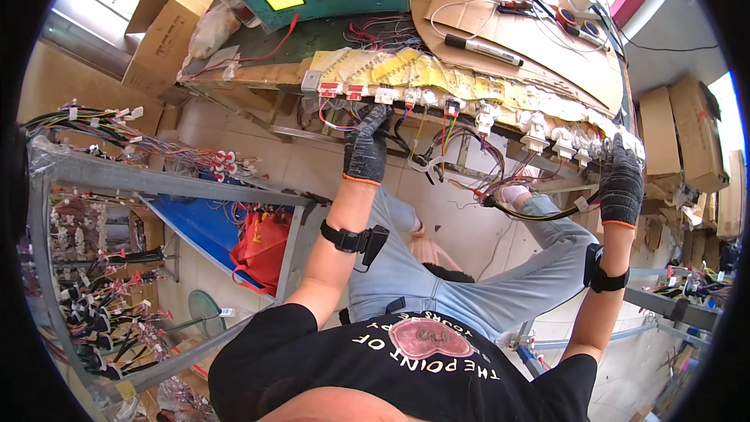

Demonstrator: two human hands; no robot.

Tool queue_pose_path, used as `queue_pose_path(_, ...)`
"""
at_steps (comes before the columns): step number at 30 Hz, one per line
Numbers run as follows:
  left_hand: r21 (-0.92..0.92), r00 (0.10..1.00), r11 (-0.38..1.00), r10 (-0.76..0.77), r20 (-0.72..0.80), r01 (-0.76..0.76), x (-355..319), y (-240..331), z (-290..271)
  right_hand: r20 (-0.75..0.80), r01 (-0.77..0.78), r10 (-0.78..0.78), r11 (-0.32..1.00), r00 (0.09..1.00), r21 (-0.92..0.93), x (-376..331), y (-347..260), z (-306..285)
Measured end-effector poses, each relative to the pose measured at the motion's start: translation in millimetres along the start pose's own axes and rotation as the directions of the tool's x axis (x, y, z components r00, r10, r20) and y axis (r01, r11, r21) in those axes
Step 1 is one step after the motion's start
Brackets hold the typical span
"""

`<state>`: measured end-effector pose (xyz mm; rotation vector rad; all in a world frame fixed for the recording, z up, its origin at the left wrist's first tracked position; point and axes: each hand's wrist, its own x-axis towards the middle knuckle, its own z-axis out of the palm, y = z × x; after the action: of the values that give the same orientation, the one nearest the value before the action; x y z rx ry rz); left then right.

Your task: Connecting and securing wires to an electrical assembly board using hand tools.

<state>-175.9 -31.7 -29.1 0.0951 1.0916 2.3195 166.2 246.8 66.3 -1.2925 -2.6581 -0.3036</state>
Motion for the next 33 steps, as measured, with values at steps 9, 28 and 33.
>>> queue_pose_path(9,0.069,0.987,0.992,0.091,0.13,-0.101,8,-11,-15,-0.105,0.245,-0.239,0.69,0.965,0.681,-65,-85,-107)
queue_pose_path(28,0.006,0.987,1.0,0.001,0.162,-0.002,4,0,-14,-0.547,0.543,-0.304,-0.105,0.78,0.833,-188,-117,-203)
queue_pose_path(33,0.023,0.986,0.999,-0.028,0.166,0.025,5,-1,-15,-0.523,0.528,-0.288,-0.065,0.802,0.847,-188,-116,-196)
